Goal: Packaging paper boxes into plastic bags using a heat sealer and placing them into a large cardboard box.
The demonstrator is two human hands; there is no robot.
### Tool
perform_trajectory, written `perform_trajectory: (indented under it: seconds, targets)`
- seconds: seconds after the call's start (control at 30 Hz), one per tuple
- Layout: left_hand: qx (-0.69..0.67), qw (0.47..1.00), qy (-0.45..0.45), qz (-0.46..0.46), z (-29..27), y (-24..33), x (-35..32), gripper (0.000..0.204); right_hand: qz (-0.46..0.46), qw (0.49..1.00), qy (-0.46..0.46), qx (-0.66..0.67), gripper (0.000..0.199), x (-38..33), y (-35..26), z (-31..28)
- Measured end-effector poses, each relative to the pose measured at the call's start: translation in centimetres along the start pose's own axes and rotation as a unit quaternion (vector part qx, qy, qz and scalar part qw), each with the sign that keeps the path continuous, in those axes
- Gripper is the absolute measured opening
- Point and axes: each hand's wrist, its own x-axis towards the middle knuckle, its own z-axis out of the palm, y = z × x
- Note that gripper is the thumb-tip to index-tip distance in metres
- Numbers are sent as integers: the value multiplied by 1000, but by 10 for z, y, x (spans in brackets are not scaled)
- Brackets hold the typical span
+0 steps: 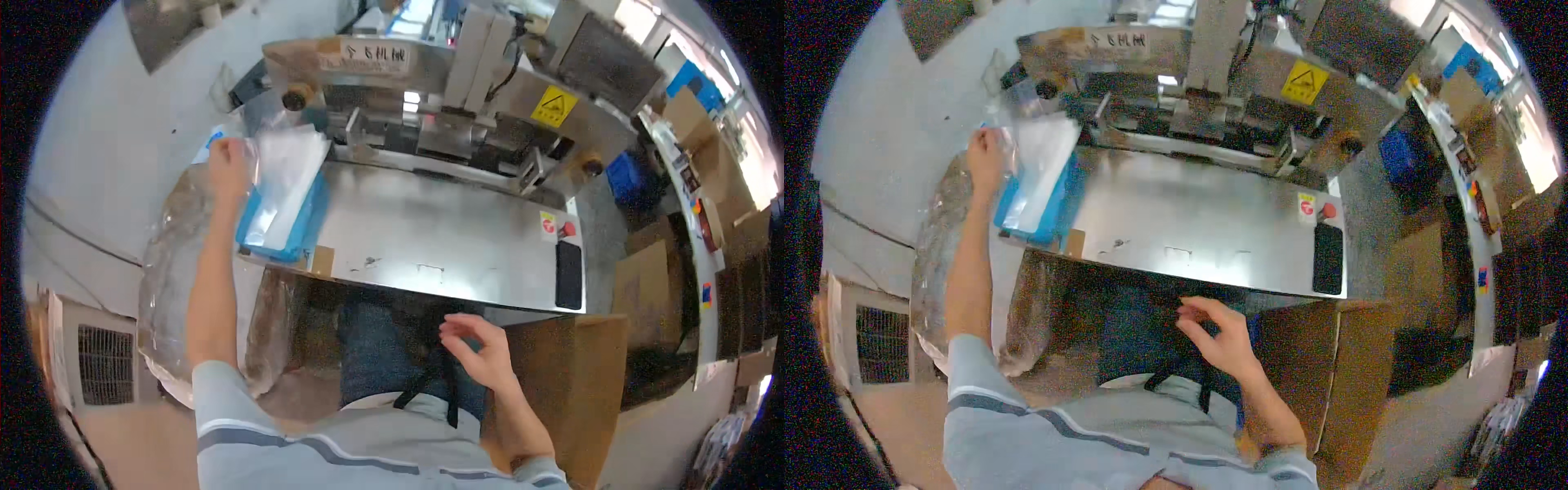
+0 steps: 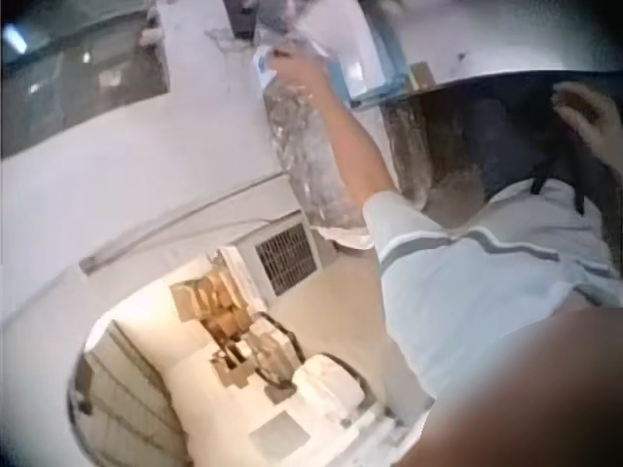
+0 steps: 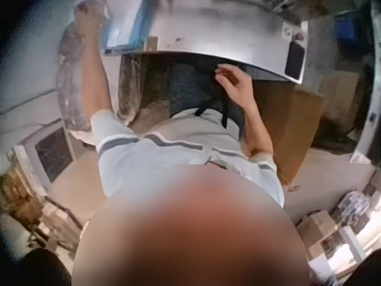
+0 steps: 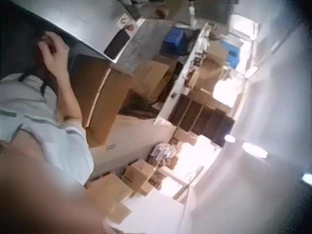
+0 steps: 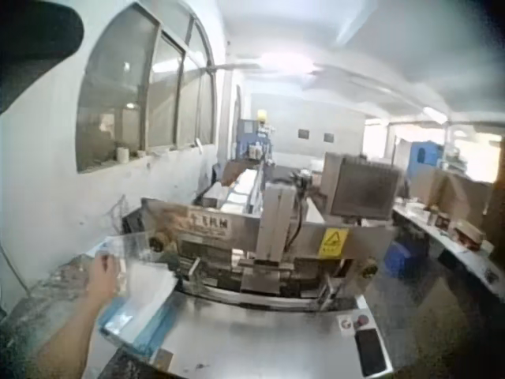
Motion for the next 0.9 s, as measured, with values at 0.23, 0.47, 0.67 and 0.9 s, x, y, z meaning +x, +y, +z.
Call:
perform_trajectory:
  seconds: [0.23, 0.47, 0.67, 0.9]
  targets:
    - [-80, 990, -86, 84, -42, 186, -79, 23, -122, 984, 123, -47, 37, -22, -39, -20]
    - [-133, 910, -354, 172, -54, 296, -208, 16, -261, 950, 89, -144, 43, 55, -93, -24]
    - [-348, 828, -415, -144, -14, 282, -246, 24, -42, 994, -31, -101, 17, 58, -46, -39]
    - [-317, 797, -389, -337, 21, 255, -263, 19, -301, 912, 154, -234, 11, 77, -29, -30]
